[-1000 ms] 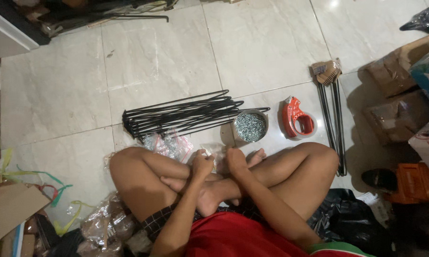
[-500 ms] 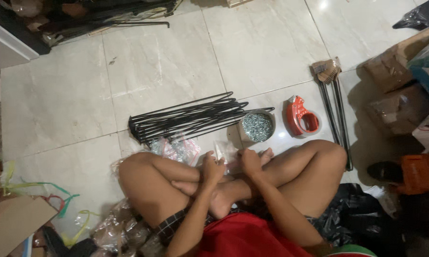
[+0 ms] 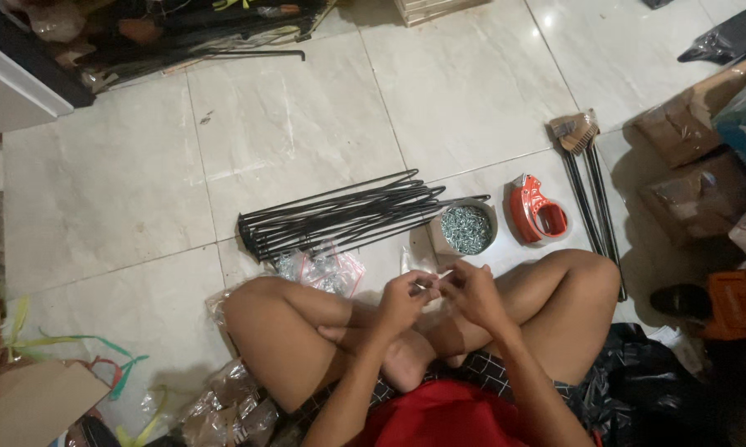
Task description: The person picks up several small metal screws from a container and places them into a small plastic bag by hand.
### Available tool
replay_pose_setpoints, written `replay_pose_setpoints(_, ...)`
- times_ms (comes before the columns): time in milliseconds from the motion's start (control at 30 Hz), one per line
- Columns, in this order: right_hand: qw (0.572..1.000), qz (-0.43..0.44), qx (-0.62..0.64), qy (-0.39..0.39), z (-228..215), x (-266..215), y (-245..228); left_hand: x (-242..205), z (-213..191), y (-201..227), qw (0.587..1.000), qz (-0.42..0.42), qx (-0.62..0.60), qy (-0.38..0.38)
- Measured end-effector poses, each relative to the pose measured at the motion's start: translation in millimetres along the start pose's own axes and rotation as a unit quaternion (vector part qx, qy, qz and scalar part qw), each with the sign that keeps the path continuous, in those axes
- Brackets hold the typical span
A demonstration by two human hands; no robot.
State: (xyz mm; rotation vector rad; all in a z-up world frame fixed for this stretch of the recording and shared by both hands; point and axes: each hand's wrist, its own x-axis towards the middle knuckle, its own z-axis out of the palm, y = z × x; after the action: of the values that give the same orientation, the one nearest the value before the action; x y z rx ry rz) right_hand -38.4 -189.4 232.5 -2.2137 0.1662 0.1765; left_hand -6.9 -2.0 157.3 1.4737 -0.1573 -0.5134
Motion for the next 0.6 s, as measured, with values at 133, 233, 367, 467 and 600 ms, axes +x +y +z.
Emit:
replay_pose_setpoints(133,0.998,0.038,-0.003,-0.054,-3.8,16.0,7.7,7.1,-19.7,2.8,0.993,-0.011,0.11,0.038)
replay_pose_setpoints(233,0.99,0.063,-0.055,-0.118,5.9,18.8,15.9,3.3,-29.7,3.5,0.98,0.029,0.191,0.048)
replay_pose_setpoints(367,0.988,0.079,0.069,-0.114,16.9,20.2,20.1,-10.4,-24.2,4.2,0.922,0.088,0.337,0.171)
replay_pose_setpoints(467,0.984,0.111,0.117,-0.081,18.6,20.9,17.4,-27.4,-11.4,35.6,0.876,0.123,0.395,0.25)
replay_pose_setpoints(600,0.964,0.155,0.207,-0.064,20.5,20.0,13.0,-35.7,-3.1,52.1,0.882,0.147,0.408,0.187)
